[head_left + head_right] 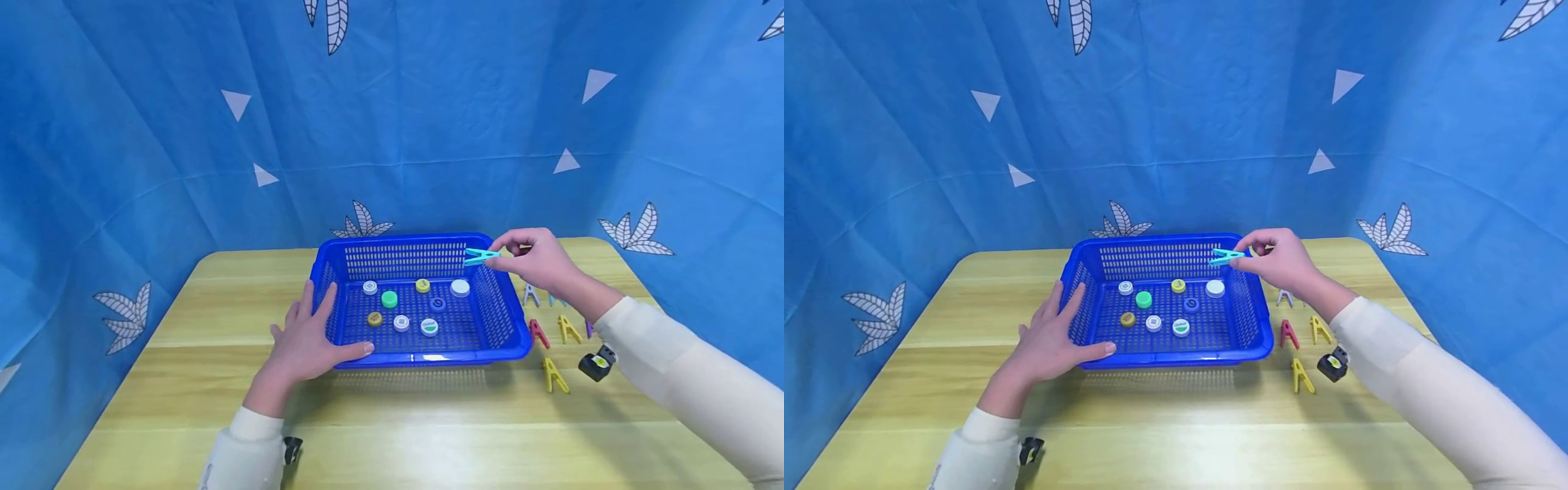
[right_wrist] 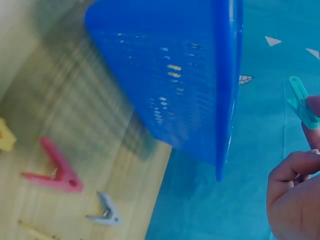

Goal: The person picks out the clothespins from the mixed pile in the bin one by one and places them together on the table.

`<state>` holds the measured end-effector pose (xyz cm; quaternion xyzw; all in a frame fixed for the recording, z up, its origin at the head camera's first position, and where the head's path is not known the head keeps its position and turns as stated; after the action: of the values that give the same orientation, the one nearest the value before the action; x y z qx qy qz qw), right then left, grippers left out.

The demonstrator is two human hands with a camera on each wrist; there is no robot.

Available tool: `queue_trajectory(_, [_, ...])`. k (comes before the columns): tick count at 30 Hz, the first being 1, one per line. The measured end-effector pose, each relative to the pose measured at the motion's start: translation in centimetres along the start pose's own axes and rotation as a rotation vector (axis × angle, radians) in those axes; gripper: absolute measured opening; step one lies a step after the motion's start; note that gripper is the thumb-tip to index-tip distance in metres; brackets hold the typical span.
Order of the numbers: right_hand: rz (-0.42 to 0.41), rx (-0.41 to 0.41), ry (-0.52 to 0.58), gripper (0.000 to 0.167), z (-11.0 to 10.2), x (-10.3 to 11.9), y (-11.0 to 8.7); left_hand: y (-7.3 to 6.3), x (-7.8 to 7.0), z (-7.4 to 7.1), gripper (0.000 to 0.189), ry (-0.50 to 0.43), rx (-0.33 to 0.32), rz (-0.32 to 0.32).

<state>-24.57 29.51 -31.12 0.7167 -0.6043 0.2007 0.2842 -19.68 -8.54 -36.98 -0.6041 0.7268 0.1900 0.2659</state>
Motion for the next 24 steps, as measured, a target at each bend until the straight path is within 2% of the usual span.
queue_trajectory(8, [0.051, -0.049, 0.018, 0.026, -1.3, -1.9, -2.3, 0.2, 0.3, 0.4, 0.130, 0.002, 0.007, -0.011])
queue_trajectory(13, [0.054, -0.078, 0.007, 0.028, -2.2, -2.9, -3.8, 0.3, 0.3, 0.4, 0.130, 0.001, 0.008, -0.009])
queue_trajectory(24, [0.092, -0.112, 0.054, 0.025, -2.6, -6.1, -7.0, 0.2, 0.5, 0.3, 0.131, -0.013, 0.012, 0.001])
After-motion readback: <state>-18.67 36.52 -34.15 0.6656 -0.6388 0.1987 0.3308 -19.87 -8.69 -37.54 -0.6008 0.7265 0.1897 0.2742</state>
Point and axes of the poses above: each hand's wrist, its own y-axis towards the middle knuckle, its own z-axis out of the palm, x = y × z, the point moved 5 cm from there along y, towards the middle knuckle, and after that the axes turned 13 degrees about -y, right-handed, at the moved point
